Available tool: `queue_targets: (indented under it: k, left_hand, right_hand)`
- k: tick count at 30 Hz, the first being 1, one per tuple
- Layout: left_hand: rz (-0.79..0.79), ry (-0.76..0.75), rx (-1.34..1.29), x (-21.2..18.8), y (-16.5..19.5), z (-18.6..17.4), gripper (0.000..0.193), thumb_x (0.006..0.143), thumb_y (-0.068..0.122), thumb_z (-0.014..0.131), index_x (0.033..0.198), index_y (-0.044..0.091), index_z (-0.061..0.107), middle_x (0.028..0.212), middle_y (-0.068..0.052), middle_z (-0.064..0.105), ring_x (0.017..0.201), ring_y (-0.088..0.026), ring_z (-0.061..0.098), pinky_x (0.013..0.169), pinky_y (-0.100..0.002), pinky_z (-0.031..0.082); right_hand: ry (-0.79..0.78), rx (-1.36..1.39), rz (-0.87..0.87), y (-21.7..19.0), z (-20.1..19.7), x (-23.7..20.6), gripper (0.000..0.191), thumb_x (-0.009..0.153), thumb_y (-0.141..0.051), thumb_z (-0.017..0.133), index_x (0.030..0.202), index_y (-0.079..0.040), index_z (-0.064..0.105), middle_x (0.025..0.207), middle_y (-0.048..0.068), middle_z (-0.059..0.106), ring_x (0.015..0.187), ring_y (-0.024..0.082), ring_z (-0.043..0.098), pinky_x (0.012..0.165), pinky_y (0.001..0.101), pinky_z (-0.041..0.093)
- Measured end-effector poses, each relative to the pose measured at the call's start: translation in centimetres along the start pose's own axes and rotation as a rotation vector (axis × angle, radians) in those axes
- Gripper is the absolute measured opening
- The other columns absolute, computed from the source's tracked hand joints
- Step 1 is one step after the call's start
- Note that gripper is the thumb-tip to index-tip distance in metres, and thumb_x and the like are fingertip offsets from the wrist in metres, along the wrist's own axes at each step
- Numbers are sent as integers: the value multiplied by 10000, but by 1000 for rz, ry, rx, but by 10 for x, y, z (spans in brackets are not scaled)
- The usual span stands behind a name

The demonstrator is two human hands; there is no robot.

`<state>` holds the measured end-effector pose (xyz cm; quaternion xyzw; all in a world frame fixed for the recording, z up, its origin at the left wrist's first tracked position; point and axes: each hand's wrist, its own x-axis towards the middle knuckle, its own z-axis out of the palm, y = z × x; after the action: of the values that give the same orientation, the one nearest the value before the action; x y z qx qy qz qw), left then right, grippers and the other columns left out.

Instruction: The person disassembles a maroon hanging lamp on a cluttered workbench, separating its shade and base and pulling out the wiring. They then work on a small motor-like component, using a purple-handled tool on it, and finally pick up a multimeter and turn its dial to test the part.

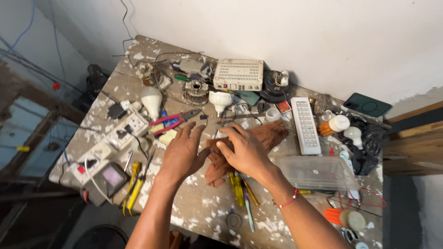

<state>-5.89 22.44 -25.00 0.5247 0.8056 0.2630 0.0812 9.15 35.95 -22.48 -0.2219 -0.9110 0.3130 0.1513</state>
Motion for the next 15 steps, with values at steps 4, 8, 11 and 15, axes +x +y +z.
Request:
queue_targets:
  k: [4, 8, 11, 15]
  left_hand:
    - [13, -52, -47, 31, -29, 9, 673, 798, 302, 807, 1370, 60, 548, 1408, -253, 539, 1262, -444, 534, 1005, -490, 475]
    - [42, -65, -43, 58, -46, 23, 701, 770, 300, 815, 1367, 47, 548, 1411, -237, 544, 1266, -448, 518, 1065, -524, 419]
    - [8, -43, -68, 78, -57, 35, 662, 815, 328, 788, 1371, 58, 550, 1421, -244, 533, 1290, -446, 513, 1050, -512, 431]
    - [-85, -21, -5, 107, -74, 52, 722, 819, 341, 785, 1425, 65, 508, 1443, -232, 503, 1311, -431, 483, 1070, -546, 388]
  right_hand:
    - [-11, -36, 68, 6, 10, 29, 354, 917, -268, 700, 1204, -67, 652, 1136, 144, 679, 974, 397, 677, 802, 473, 545]
    - [1, -72, 89, 18, 13, 47, 361, 920, -264, 701, 1216, -68, 642, 1138, 143, 677, 995, 399, 671, 813, 474, 544]
    - [2, -52, 128, 28, 15, 56, 356, 920, -258, 697, 1216, -70, 638, 1146, 135, 679, 993, 377, 683, 808, 462, 550]
    - [-12, -24, 166, 43, 20, 65, 359, 920, -251, 693, 1225, -72, 634, 1155, 124, 682, 986, 348, 699, 809, 444, 556]
